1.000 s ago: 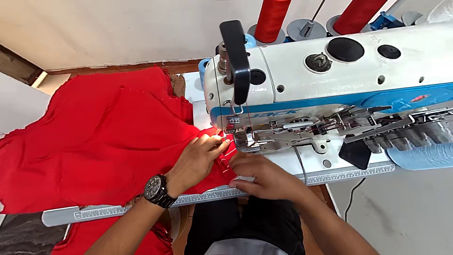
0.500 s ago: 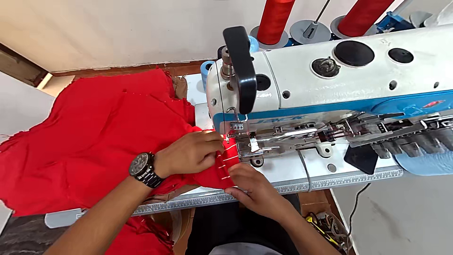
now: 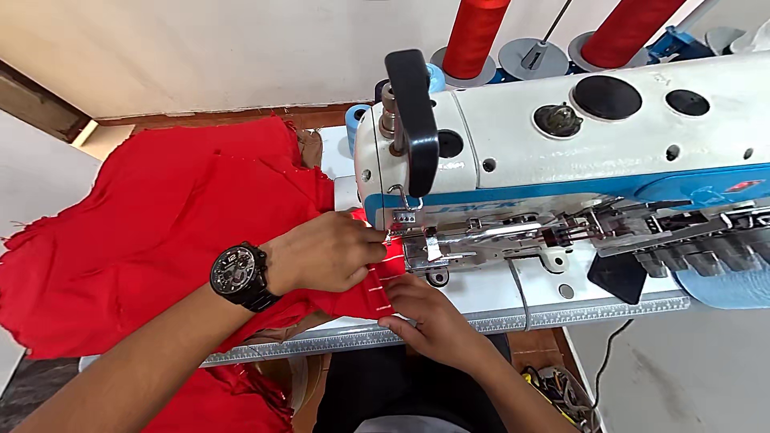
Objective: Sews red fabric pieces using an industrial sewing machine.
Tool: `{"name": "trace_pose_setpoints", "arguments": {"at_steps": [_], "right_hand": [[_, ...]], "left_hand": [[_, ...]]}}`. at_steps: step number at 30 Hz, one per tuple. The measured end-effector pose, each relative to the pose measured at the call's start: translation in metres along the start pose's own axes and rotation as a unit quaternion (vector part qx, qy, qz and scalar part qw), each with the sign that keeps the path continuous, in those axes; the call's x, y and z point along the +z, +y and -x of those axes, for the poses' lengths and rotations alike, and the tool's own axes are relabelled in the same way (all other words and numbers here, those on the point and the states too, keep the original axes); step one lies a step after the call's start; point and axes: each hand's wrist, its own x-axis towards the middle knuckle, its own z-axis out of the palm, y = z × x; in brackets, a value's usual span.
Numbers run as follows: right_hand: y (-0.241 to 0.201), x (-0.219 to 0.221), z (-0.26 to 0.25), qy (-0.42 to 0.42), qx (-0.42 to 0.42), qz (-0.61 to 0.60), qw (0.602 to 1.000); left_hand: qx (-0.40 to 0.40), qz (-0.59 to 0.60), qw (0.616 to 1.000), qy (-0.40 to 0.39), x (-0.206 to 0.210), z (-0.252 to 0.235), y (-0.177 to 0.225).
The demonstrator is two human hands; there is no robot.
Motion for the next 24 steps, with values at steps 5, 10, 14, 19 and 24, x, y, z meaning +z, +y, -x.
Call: {"name": "trace_pose_setpoints", "arguments": {"at_steps": [5,10,14,19,24], "right_hand": [[0.002,-0.002,0.002,-0.008,-0.004,-0.008,1.000],[0.002,-0.004,0.000,-0.020,-0.010,-0.016,1.000],[0.005,-0.007,0.000,-0.043,-0.021,-0.035,0.998],[0.004,-0.012,0.000,-0.062,-0.028,-0.053,0.996],[0.005,-0.012,-0.001,-0.063,-0.033,-0.059,0.996]], "left_hand": [[-0.009,-0.001,1.000,-0.004,0.000,0.002,0.001],[-0.007,-0.008,1.000,-0.017,-0.002,0.001,0.000],[-0.011,-0.006,1.000,-0.022,-0.001,0.001,0.000],[-0.010,0.000,1.000,-0.011,0.000,0.001,0.000],[-0.008,0.001,1.000,-0.009,0.000,0.003,-0.002]]}}
